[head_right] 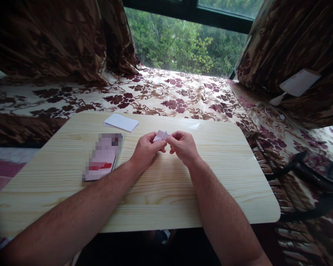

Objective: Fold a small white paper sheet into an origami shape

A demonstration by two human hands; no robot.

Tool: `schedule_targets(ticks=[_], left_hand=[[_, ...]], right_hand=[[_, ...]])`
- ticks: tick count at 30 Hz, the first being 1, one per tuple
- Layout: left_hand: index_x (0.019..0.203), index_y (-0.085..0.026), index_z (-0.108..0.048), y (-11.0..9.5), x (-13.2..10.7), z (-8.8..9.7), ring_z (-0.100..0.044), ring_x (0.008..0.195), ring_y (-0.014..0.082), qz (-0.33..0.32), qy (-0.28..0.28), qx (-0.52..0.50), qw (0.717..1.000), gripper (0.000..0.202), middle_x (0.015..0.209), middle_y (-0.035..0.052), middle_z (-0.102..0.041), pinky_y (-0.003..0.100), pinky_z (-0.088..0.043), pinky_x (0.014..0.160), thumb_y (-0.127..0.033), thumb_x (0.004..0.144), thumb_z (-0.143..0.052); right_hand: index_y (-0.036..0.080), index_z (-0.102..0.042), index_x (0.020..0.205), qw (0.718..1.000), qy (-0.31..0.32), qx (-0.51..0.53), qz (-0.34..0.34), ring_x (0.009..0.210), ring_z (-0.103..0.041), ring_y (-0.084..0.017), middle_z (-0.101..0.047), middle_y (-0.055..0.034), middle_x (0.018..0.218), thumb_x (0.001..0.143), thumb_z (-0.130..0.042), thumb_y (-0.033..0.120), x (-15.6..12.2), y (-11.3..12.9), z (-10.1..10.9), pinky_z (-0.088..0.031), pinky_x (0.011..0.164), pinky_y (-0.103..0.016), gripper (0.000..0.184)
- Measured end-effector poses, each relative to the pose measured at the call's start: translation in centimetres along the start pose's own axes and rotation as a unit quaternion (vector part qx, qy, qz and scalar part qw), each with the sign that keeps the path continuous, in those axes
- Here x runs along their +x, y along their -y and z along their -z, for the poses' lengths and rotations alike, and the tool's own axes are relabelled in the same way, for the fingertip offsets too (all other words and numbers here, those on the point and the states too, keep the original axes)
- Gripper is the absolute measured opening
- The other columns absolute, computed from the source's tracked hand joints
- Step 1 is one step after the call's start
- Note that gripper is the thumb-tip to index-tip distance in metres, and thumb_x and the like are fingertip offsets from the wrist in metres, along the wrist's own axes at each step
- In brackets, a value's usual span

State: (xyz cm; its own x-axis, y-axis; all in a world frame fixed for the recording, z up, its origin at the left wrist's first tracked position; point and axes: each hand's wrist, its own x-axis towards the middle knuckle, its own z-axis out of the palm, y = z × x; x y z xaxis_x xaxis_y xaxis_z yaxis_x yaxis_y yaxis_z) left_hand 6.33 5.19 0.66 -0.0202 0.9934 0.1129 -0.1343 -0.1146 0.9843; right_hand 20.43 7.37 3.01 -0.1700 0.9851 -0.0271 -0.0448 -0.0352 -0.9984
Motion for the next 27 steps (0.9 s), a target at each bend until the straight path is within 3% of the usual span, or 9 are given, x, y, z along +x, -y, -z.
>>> schedule_targets(ticks=[11, 21, 27], left_hand=[[0.080, -0.014, -0.069, 0.58, 0.27, 0.21, -0.056, 0.060, 0.0108, 0.004, -0.031, -0.004, 1.000, 0.019, 0.071, 0.0008, -0.064, 0.023, -0.047, 0.056, -0.033, 0.077, -0.070], [0.074, -0.013, -0.067, 0.24, 0.10, -0.07, -0.053, 0.057, 0.0091, 0.057, 0.015, -0.083, 0.995, 0.013, 0.068, 0.0007, -0.062, 0.023, -0.046, 0.055, -0.025, 0.071, -0.071], [0.072, -0.013, -0.066, -0.09, 0.21, -0.24, -0.050, 0.054, 0.0076, 0.086, 0.007, -0.138, 0.987, 0.013, 0.065, -0.0007, -0.059, 0.022, -0.046, 0.054, -0.024, 0.068, -0.073]], right_hand=[[0.016, -0.062, 0.067, 1.000, 0.002, -0.020, 0.013, 0.041, -0.053, -0.009, -0.058, 0.0045, 0.051, 0.070, -0.071, 0.024, 0.02, -0.48, -0.03, -0.046, 0.041, -0.021, 0.013], [0.016, -0.061, 0.071, 0.987, 0.073, -0.129, 0.055, 0.046, -0.054, -0.008, -0.057, 0.0038, 0.057, 0.080, -0.066, 0.033, -0.22, -0.03, 0.61, -0.046, 0.043, -0.020, 0.020], [0.016, -0.061, 0.069, 0.997, 0.053, -0.048, 0.021, 0.045, -0.052, -0.008, -0.058, 0.0042, 0.055, 0.073, -0.072, 0.033, -0.17, -0.03, 0.42, -0.047, 0.044, -0.021, 0.020]])
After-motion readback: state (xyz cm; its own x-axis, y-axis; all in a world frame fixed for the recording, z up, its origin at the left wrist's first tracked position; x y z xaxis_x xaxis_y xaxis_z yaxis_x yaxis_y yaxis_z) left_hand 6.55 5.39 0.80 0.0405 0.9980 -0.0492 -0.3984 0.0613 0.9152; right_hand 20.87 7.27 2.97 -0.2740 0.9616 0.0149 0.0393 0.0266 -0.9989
